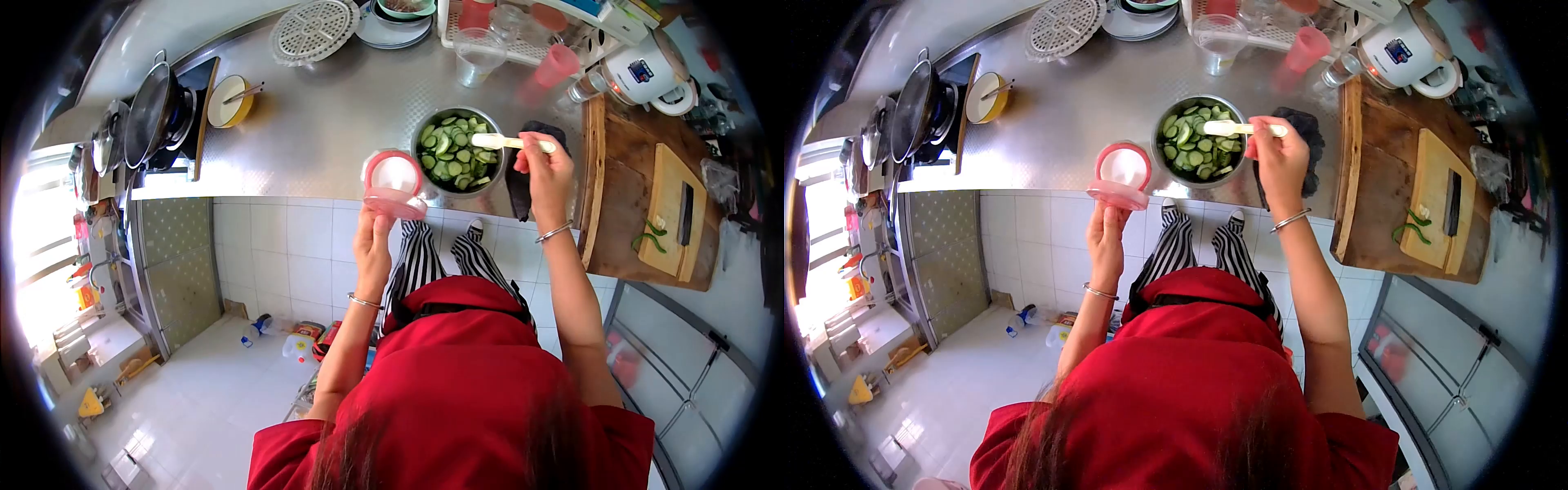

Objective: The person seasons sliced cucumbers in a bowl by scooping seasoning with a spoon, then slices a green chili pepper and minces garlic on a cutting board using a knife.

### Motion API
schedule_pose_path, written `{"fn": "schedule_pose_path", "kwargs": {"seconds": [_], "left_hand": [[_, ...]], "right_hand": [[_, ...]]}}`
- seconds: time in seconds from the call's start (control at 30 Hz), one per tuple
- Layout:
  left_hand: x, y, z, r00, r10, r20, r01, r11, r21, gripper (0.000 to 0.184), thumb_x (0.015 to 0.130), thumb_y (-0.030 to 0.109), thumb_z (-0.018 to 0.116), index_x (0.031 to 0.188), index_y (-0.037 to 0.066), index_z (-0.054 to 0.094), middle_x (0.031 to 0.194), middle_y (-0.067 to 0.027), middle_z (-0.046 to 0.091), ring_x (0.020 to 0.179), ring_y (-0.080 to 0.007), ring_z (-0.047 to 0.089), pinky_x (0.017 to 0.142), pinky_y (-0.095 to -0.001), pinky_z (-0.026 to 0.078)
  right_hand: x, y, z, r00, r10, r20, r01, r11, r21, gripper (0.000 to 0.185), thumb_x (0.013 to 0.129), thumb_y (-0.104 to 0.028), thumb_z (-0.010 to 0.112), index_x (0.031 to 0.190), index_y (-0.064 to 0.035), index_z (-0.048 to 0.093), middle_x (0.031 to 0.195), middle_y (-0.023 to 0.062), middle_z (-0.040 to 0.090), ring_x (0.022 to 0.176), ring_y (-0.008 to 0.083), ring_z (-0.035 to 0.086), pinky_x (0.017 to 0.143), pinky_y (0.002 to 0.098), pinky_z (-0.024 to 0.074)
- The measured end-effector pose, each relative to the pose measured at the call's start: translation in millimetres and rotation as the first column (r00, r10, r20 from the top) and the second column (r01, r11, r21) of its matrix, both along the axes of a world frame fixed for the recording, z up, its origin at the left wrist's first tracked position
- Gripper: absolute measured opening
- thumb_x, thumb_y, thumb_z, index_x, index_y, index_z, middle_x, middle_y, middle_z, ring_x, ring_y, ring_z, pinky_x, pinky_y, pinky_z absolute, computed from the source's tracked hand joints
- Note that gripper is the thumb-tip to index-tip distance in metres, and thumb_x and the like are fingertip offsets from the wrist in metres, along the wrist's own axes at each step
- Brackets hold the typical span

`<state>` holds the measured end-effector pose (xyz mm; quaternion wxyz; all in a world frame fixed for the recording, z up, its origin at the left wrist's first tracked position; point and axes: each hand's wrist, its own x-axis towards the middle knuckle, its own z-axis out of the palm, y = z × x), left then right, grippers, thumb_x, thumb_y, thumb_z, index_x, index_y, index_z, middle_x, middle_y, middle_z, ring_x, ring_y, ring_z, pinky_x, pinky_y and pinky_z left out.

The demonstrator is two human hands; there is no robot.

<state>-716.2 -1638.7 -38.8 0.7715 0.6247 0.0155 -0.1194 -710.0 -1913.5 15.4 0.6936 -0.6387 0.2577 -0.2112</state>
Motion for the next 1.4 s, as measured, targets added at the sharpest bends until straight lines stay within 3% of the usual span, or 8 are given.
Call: {"fn": "schedule_pose_path", "kwargs": {"seconds": [0.43,0.5,0.7,0.9,0.93,1.07,1.4], "left_hand": [[-1,-12,6,0.998,-0.044,-0.043,0.043,0.999,-0.033,0.033,0.099,0.021,0.044,0.116,-0.006,0.052,0.127,-0.0120,0.048,0.113,-0.0196,0.051,0.097,-0.0343,0.044],[-2,-13,10,0.998,-0.048,-0.044,0.046,0.998,-0.036,0.034,0.099,0.020,0.044,0.118,-0.007,0.051,0.128,-0.0124,0.047,0.114,-0.0200,0.051,0.097,-0.0346,0.044],[-6,-12,6,0.998,-0.061,-0.033,0.060,0.998,-0.025,0.033,0.099,0.018,0.044,0.120,-0.007,0.050,0.129,-0.0121,0.046,0.114,-0.0209,0.051,0.098,-0.0350,0.044],[-8,-9,3,0.997,-0.070,-0.037,0.069,0.997,-0.035,0.033,0.099,0.019,0.045,0.117,-0.007,0.051,0.130,-0.0114,0.046,0.115,-0.0215,0.051,0.098,-0.0351,0.044],[-8,-9,3,0.997,-0.073,-0.032,0.072,0.997,-0.024,0.033,0.099,0.019,0.045,0.118,-0.007,0.051,0.130,-0.0114,0.046,0.115,-0.0215,0.051,0.098,-0.0351,0.044],[-10,-10,5,0.997,-0.041,-0.061,0.039,0.999,-0.033,0.034,0.099,0.020,0.045,0.118,-0.007,0.051,0.130,-0.0116,0.046,0.114,-0.0217,0.050,0.097,-0.0351,0.044],[-9,-9,2,0.996,-0.074,-0.041,0.073,0.997,-0.024,0.032,0.099,0.019,0.045,0.117,-0.007,0.052,0.128,-0.0116,0.047,0.114,-0.0210,0.051,0.097,-0.0346,0.045]], "right_hand": [[-30,-19,-4,0.997,0.018,-0.079,-0.032,0.984,-0.173,0.018,0.091,-0.016,0.060,0.092,0.0013,0.065,0.067,0.0018,0.060,0.056,0.0053,0.054,0.050,0.0190,0.0427],[-21,-9,-6,0.992,0.104,-0.066,-0.115,0.973,-0.198,0.017,0.091,-0.015,0.061,0.091,0.0016,0.064,0.068,0.0015,0.060,0.056,0.0051,0.054,0.050,0.0188,0.0424],[5,-17,-4,0.997,0.056,0.050,-0.050,0.991,-0.127,0.016,0.090,-0.013,0.060,0.093,0.0022,0.065,0.068,0.0018,0.060,0.056,0.0054,0.054,0.052,0.0194,0.0443],[-11,-44,-8,0.998,0.031,-0.050,-0.039,0.987,-0.153,0.018,0.089,-0.015,0.062,0.093,0.0019,0.065,0.068,0.0020,0.061,0.055,0.0057,0.054,0.052,0.0191,0.0439],[-17,-40,-7,0.991,0.043,-0.130,-0.074,0.968,-0.240,0.017,0.089,-0.015,0.062,0.092,0.0012,0.066,0.068,0.0017,0.060,0.055,0.0056,0.054,0.051,0.0193,0.0436],[-26,-43,-12,0.997,0.005,-0.075,-0.018,0.985,-0.171,0.016,0.089,-0.015,0.062,0.091,0.0002,0.066,0.066,0.0012,0.060,0.054,0.0054,0.054,0.050,0.0200,0.0431],[-29,-5,-13,0.981,0.142,-0.135,-0.173,0.949,-0.264,0.013,0.089,-0.011,0.059,0.091,0.0004,0.066,0.065,0.0037,0.063,0.055,0.0057,0.057,0.050,0.0193,0.0438]]}}
